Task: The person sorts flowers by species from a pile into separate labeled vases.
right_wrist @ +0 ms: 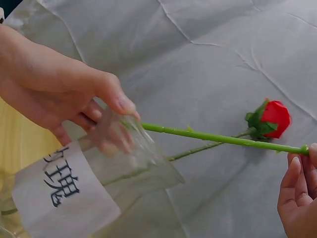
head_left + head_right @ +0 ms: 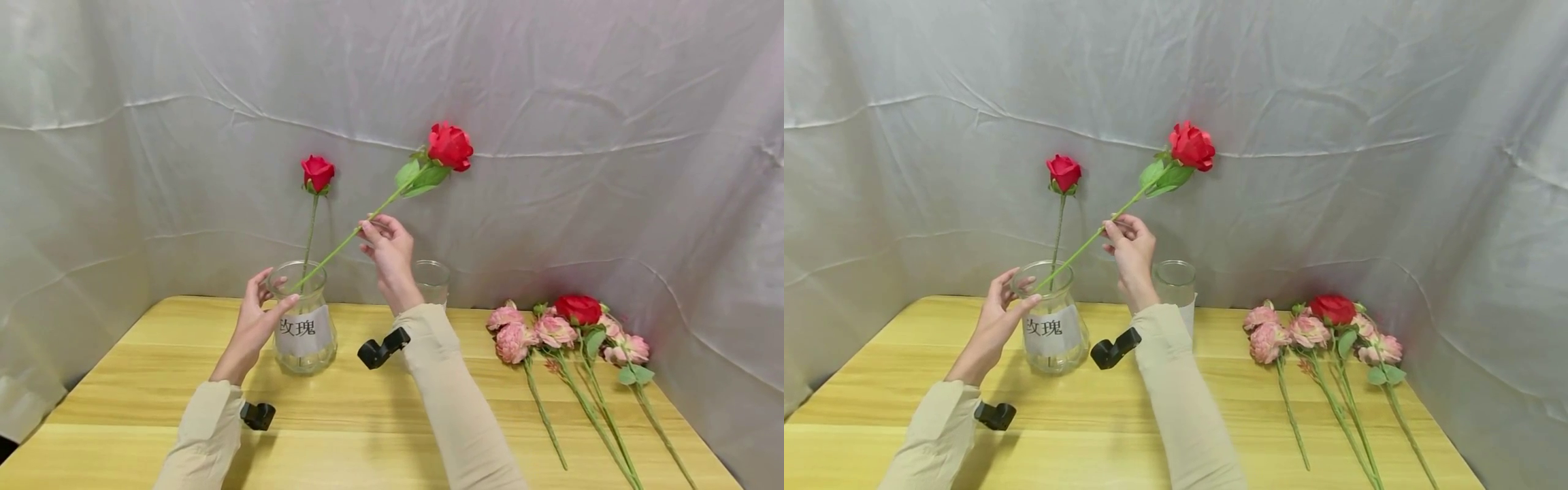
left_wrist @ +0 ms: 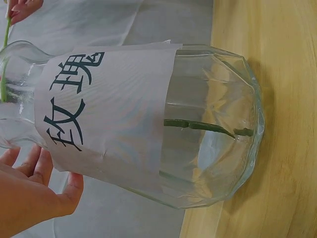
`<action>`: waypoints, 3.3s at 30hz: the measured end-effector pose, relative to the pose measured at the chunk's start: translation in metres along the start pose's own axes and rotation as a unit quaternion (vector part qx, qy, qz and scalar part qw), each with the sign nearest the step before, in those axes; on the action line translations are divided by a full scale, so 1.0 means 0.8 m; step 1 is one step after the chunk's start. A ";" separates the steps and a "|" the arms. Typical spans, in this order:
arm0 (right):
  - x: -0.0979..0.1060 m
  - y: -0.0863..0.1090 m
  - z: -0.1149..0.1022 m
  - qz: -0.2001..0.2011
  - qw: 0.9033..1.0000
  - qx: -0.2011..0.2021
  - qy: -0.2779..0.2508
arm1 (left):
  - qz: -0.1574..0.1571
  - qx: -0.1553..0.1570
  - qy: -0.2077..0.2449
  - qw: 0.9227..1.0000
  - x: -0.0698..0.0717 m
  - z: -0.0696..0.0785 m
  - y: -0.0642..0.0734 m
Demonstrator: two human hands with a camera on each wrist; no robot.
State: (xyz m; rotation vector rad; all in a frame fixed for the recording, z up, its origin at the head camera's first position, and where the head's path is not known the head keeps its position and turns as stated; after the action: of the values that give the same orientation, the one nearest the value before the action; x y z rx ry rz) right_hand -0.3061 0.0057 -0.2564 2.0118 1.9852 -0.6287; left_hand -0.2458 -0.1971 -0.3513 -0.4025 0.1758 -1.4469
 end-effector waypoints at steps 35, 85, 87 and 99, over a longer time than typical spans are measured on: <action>-0.011 0.004 0.057 -0.044 0.959 0.042 0.277 | -0.002 0.003 0.004 1.000 -0.004 -0.002 -0.001; 0.220 0.129 -0.020 -0.113 0.868 0.070 0.478 | -0.007 0.003 0.014 1.000 -0.016 -0.008 -0.004; 0.237 0.132 -0.024 -0.099 0.863 0.058 0.492 | -0.005 0.003 0.013 1.000 -0.014 -0.007 -0.004; 0.363 0.149 -0.066 -0.017 0.823 0.044 0.566 | -0.010 0.005 0.005 1.000 -0.012 -0.002 -0.004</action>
State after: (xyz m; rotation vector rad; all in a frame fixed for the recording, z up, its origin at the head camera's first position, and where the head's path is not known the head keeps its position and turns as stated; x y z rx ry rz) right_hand -0.1869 0.2819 -0.3599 2.7308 2.5243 0.7226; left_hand -0.2506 -0.1886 -0.3532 -0.3890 0.1726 -1.4694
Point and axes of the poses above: each hand's wrist, its own y-axis away from the middle knuckle, its own x-axis out of the back of the hand, z = x × y, the point moved 2 cm from there along -y, towards the middle knuckle, and after that the axes turned 8 degrees about -x, right-handed, at the moved point
